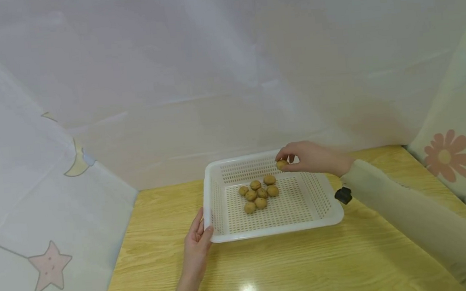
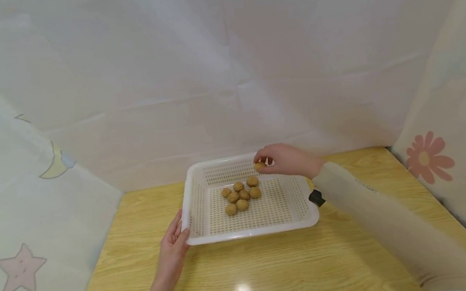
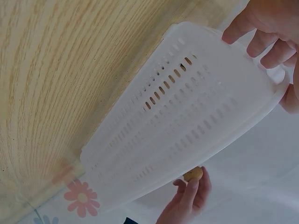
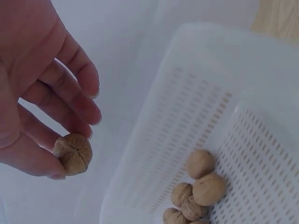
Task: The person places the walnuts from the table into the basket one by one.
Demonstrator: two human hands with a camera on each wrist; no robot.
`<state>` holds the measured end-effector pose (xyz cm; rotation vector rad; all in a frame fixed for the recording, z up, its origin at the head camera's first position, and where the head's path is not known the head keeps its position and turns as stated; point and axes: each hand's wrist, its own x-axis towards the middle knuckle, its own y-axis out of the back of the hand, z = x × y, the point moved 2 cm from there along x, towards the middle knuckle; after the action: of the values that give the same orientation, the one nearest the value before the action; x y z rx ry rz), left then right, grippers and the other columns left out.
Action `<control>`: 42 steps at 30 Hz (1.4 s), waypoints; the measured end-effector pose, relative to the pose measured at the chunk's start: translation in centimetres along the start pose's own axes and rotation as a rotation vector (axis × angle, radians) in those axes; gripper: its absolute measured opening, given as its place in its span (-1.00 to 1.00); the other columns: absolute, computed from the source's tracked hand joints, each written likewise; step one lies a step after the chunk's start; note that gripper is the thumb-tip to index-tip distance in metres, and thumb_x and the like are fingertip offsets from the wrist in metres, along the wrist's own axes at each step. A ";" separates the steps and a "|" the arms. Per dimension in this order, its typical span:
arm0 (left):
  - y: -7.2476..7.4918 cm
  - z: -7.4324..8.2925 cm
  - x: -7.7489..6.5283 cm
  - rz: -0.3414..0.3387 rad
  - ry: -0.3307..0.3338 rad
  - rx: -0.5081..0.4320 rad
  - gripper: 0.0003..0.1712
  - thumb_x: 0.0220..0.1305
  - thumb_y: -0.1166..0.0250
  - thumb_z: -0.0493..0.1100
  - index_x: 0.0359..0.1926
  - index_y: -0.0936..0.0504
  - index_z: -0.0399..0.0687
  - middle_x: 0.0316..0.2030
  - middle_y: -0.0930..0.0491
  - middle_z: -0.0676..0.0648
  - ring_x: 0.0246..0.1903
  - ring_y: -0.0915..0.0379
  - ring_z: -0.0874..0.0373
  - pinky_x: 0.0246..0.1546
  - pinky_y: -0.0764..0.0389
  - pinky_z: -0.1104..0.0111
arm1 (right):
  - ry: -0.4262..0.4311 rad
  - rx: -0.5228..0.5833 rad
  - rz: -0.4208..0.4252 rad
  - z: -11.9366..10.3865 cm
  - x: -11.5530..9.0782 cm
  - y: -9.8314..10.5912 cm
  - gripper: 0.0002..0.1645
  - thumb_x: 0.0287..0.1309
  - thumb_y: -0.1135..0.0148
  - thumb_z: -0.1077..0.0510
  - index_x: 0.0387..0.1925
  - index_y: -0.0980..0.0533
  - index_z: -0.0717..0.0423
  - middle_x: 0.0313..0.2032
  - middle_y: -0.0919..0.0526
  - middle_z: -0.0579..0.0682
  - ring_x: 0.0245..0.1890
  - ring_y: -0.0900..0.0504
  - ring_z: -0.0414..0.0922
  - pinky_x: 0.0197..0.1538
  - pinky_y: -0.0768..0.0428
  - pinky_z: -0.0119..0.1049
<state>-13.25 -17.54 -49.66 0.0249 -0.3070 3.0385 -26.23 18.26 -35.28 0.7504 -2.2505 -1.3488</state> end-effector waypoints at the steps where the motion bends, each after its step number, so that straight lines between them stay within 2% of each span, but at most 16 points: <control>1: 0.0 0.0 0.0 0.005 0.007 0.003 -0.23 0.60 -0.10 -0.27 0.67 0.02 -0.13 0.58 -0.14 -0.25 0.51 -0.17 -0.16 0.35 -0.48 0.19 | -0.002 0.006 0.003 0.1 0.6 -0.5 -0.74 0.39 -0.36 0.08 0.04 -0.69 0.05 -0.07 -0.73 -0.11 -0.12 -0.62 -0.12 -0.02 -0.65 -0.11; 5: 0.1 0.0 -0.2 0.006 0.019 0.008 -0.23 0.60 -0.11 -0.25 0.67 0.02 -0.10 0.58 -0.14 -0.23 0.51 -0.16 -0.15 0.34 -0.50 0.24 | -0.022 0.047 0.009 0.7 2.3 -2.3 -0.73 0.42 -0.33 0.09 0.03 -0.68 0.15 -0.12 -0.74 -0.03 -0.16 -0.64 -0.10 -0.06 -0.67 -0.09; 9: 0.0 0.0 -0.1 -0.005 0.006 0.016 -0.21 0.60 -0.12 -0.23 0.67 0.04 -0.13 0.59 -0.11 -0.26 0.52 -0.13 -0.19 0.34 -0.50 0.24 | -0.083 0.056 0.011 1.8 3.3 -4.1 -0.72 0.44 -0.29 0.11 0.03 -0.67 0.21 -0.13 -0.75 0.04 -0.14 -0.67 -0.03 -0.05 -0.69 -0.03; 13: 0.1 0.0 -0.1 -0.007 -0.004 0.022 -0.20 0.60 -0.12 -0.23 0.66 0.05 -0.17 0.59 -0.09 -0.29 0.52 -0.12 -0.21 0.32 -0.52 0.27 | -0.156 0.047 0.005 3.0 3.9 -5.8 -0.72 0.44 -0.27 0.13 0.03 -0.65 0.24 -0.10 -0.75 0.10 -0.11 -0.69 0.01 -0.01 -0.70 0.00; 19: 0.1 0.1 -0.2 -0.001 0.016 0.001 -0.21 0.59 -0.13 -0.23 0.66 0.03 -0.14 0.59 -0.12 -0.24 0.52 -0.14 -0.16 0.32 -0.52 0.29 | -0.271 0.042 -0.037 4.3 4.5 -7.6 -0.77 0.38 -0.30 0.22 -0.05 -0.63 0.33 -0.20 -0.71 0.12 -0.24 -0.59 -0.02 -0.11 -0.64 -0.07; 22: 0.0 0.1 -0.2 0.004 0.013 0.006 -0.21 0.59 -0.13 -0.24 0.66 0.02 -0.14 0.58 -0.13 -0.24 0.51 -0.15 -0.18 0.32 -0.52 0.27 | -0.307 0.009 -0.074 4.5 4.6 -8.2 -0.78 0.37 -0.33 0.23 -0.06 -0.63 0.30 -0.17 -0.70 0.12 -0.19 -0.61 0.00 -0.06 -0.65 -0.06; 26: 0.0 0.1 -0.2 0.000 0.005 0.018 -0.20 0.59 -0.13 -0.24 0.66 0.04 -0.18 0.58 -0.10 -0.29 0.51 -0.13 -0.23 0.34 -0.50 0.20 | -0.323 0.012 -0.122 4.5 4.5 -8.8 -0.74 0.31 -0.39 0.23 -0.02 -0.64 0.27 -0.06 -0.70 0.16 -0.04 -0.65 0.08 0.05 -0.69 0.00; 28: -0.1 0.1 -0.2 -0.003 0.007 0.021 -0.20 0.59 -0.13 -0.24 0.66 0.04 -0.19 0.58 -0.09 -0.29 0.51 -0.12 -0.24 0.36 -0.47 0.17 | -0.328 0.030 -0.141 4.7 4.5 -9.1 -0.73 0.27 -0.40 0.23 -0.02 -0.64 0.25 -0.05 -0.70 0.16 -0.03 -0.65 0.09 0.06 -0.68 0.01; 35: -0.1 0.2 -0.1 0.002 0.019 0.007 -0.22 0.59 -0.11 -0.27 0.66 0.03 -0.16 0.59 -0.10 -0.28 0.52 -0.13 -0.23 0.37 -0.47 0.15 | -0.265 0.023 -0.158 5.5 5.0 -10.0 -0.75 0.24 -0.38 0.24 -0.05 -0.64 0.21 -0.16 -0.70 0.10 -0.11 -0.65 0.03 0.01 -0.68 -0.04; 42: 0.0 0.1 0.0 0.006 0.022 0.006 -0.22 0.59 -0.12 -0.26 0.66 0.02 -0.16 0.58 -0.12 -0.27 0.51 -0.15 -0.22 0.36 -0.48 0.13 | -0.269 0.017 -0.144 5.6 5.2 -10.2 -0.79 0.23 -0.37 0.27 -0.10 -0.64 0.22 -0.20 -0.70 0.07 -0.15 -0.65 0.01 -0.01 -0.68 -0.05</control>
<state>-13.22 -17.52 -49.55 -0.0095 -0.2974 3.0437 -31.12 14.74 -46.55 0.7913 -2.4560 -1.5829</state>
